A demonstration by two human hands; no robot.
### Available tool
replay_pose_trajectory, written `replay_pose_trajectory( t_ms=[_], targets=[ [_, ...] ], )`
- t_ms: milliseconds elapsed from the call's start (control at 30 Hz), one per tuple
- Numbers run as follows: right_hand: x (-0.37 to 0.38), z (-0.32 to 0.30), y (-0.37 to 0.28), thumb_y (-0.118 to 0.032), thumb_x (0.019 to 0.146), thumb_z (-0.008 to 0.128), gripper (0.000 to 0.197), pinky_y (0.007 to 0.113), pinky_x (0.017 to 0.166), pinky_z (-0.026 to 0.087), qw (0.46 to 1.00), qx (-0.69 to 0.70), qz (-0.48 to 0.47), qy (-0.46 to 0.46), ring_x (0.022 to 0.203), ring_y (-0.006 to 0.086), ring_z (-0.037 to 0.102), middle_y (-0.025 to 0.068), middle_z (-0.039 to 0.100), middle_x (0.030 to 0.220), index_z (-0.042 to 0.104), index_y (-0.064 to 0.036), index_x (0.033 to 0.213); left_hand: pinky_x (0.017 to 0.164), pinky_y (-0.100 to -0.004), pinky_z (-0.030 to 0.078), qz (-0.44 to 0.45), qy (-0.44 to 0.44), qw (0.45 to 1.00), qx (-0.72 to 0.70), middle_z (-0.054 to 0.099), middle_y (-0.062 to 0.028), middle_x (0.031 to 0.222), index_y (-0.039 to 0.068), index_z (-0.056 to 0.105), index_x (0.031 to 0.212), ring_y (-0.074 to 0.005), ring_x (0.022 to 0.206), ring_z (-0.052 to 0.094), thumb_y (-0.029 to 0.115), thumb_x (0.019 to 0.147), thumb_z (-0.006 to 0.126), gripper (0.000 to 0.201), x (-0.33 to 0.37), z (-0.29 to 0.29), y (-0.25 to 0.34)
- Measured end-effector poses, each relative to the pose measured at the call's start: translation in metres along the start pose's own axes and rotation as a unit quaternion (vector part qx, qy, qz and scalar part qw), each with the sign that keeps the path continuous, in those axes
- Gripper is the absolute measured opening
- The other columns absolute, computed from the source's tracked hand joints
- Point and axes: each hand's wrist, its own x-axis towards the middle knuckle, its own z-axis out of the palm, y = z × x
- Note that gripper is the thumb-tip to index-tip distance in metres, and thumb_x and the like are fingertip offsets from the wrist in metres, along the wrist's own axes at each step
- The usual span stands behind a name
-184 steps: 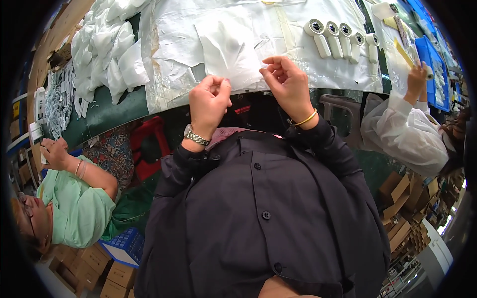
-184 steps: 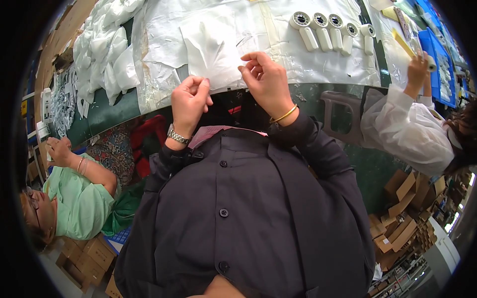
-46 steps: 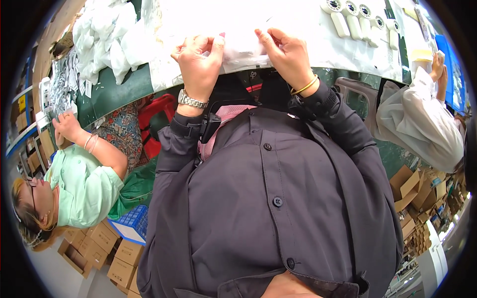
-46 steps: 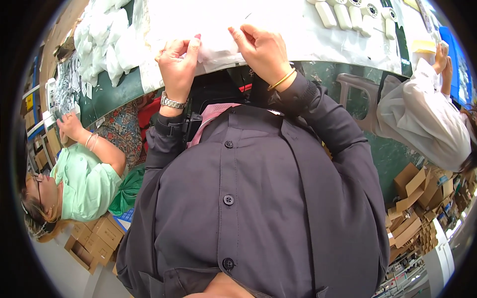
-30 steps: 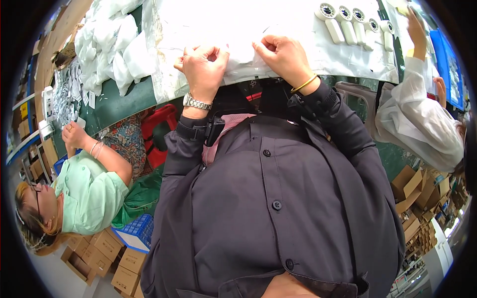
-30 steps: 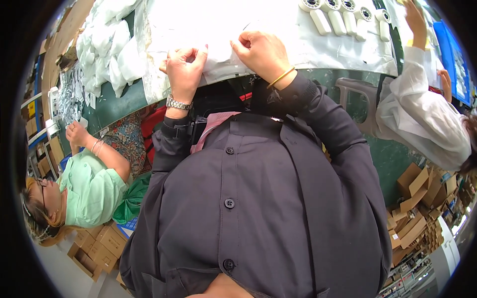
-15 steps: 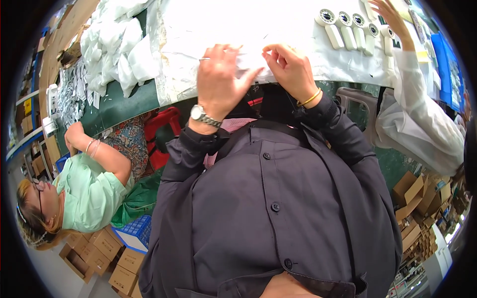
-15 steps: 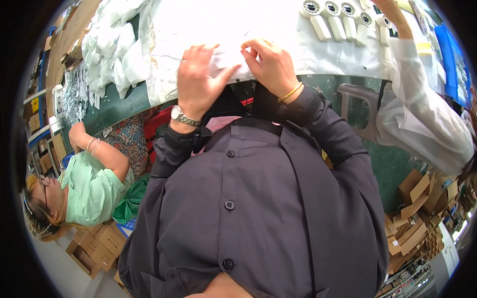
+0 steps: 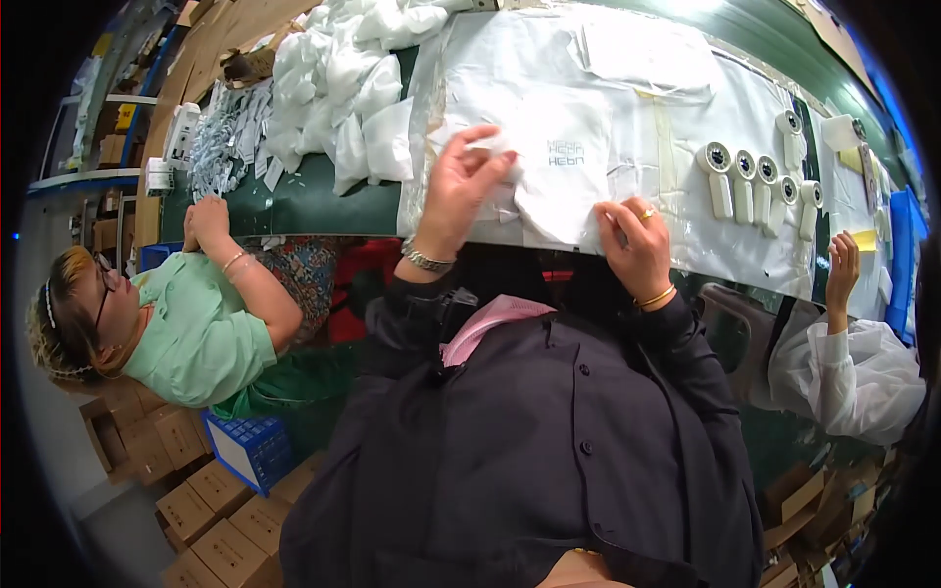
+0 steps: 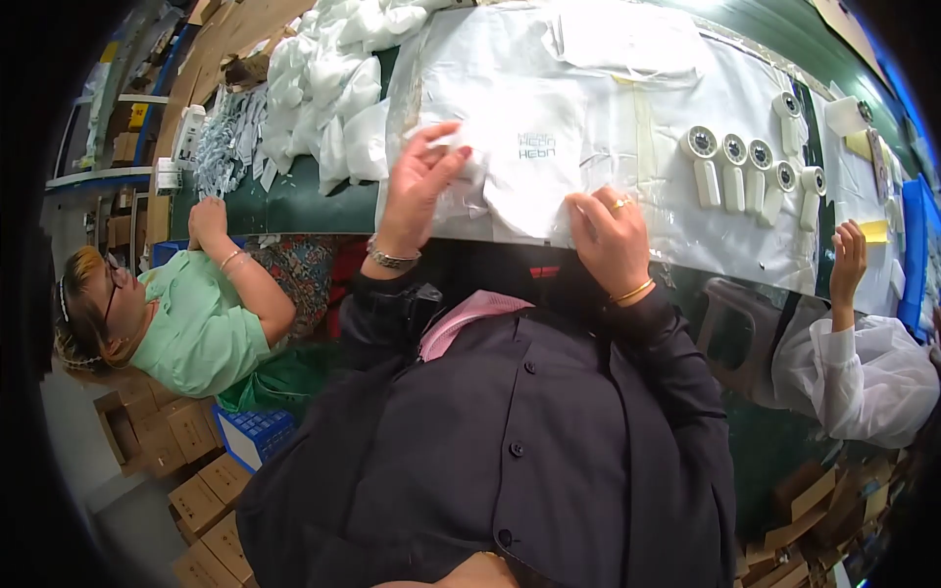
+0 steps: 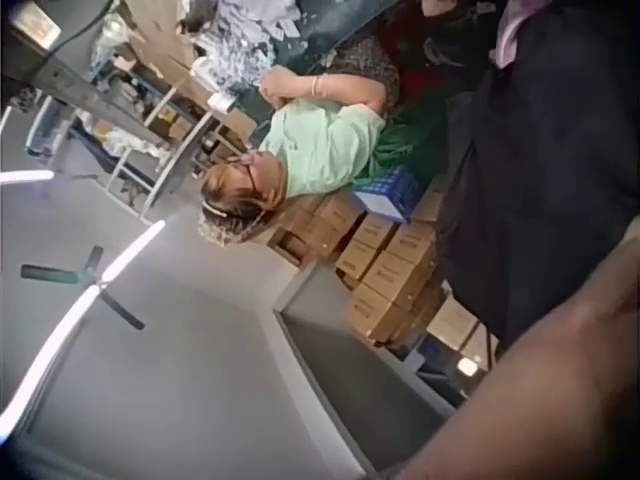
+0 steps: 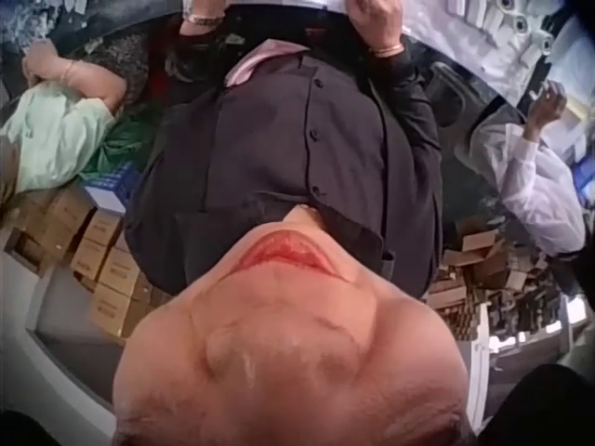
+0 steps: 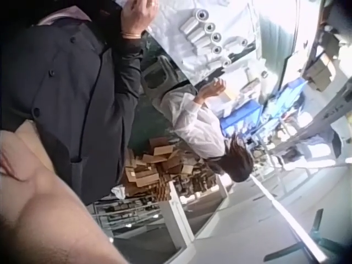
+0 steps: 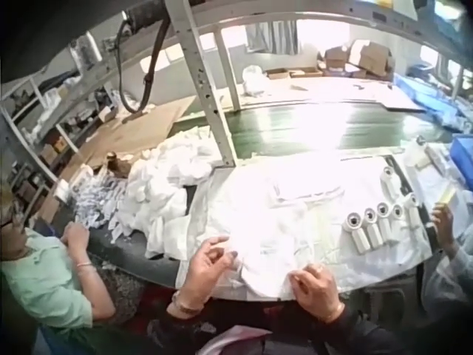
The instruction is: Manually assemble and place small plastic components into individual clear plastic bags at an assembly workbench.
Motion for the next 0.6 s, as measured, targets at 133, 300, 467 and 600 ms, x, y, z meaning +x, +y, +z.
replay_pose_trajectory(
  t_ms=[133,300,467,600],
  targets=[
    [0.002,-0.001,0.004,0.001,0.088,0.076,0.015,0.037,0.066,0.046,1.0,0.011,-0.005,0.024,0.068,0.024,0.058,0.0061,0.059,0.08,0.075,-0.0077,0.1,0.083,-0.0346,0.057,0.158,0.117,0.872,0.449,0.073,-0.0132,0.102,0.006,0.061,0.133,-0.0257,0.093,0.073,0.022,0.088,0.086,0.054,0.035,-0.025,0.031],
    [-0.003,0.0,0.003,0.002,0.085,0.077,0.016,0.037,0.066,0.046,0.999,0.019,-0.006,0.046,0.068,0.0236,0.058,0.0066,0.059,0.078,0.074,-0.0069,0.099,0.087,-0.041,0.056,0.307,0.106,0.723,0.61,0.074,-0.0159,0.112,0.012,0.064,0.134,-0.0321,0.099,0.072,0.026,0.091,0.082,0.048,0.102,-0.073,0.016],
    [-0.01,0.0,0.005,0.002,0.085,0.079,0.016,0.036,0.065,0.047,0.997,0.057,-0.006,0.057,0.066,0.022,0.057,0.0055,0.06,0.077,0.074,-0.0067,0.098,0.09,-0.0488,0.054,0.28,0.086,0.62,0.728,0.072,-0.0158,0.108,0.013,0.069,0.128,-0.0382,0.103,0.068,0.028,0.088,0.079,0.044,0.144,-0.111,0.009],
    [-0.011,0.002,0.003,0.002,0.087,0.08,0.015,0.033,0.064,0.049,0.992,0.093,-0.015,0.083,0.066,0.0179,0.061,0.006,0.064,0.082,0.075,-0.0052,0.1,0.095,-0.0481,0.053,0.265,0.09,0.572,0.771,0.073,-0.0148,0.115,0.012,0.071,0.126,-0.0361,0.109,0.068,0.031,0.088,0.081,0.044,0.136,-0.116,0.011]
  ],
)
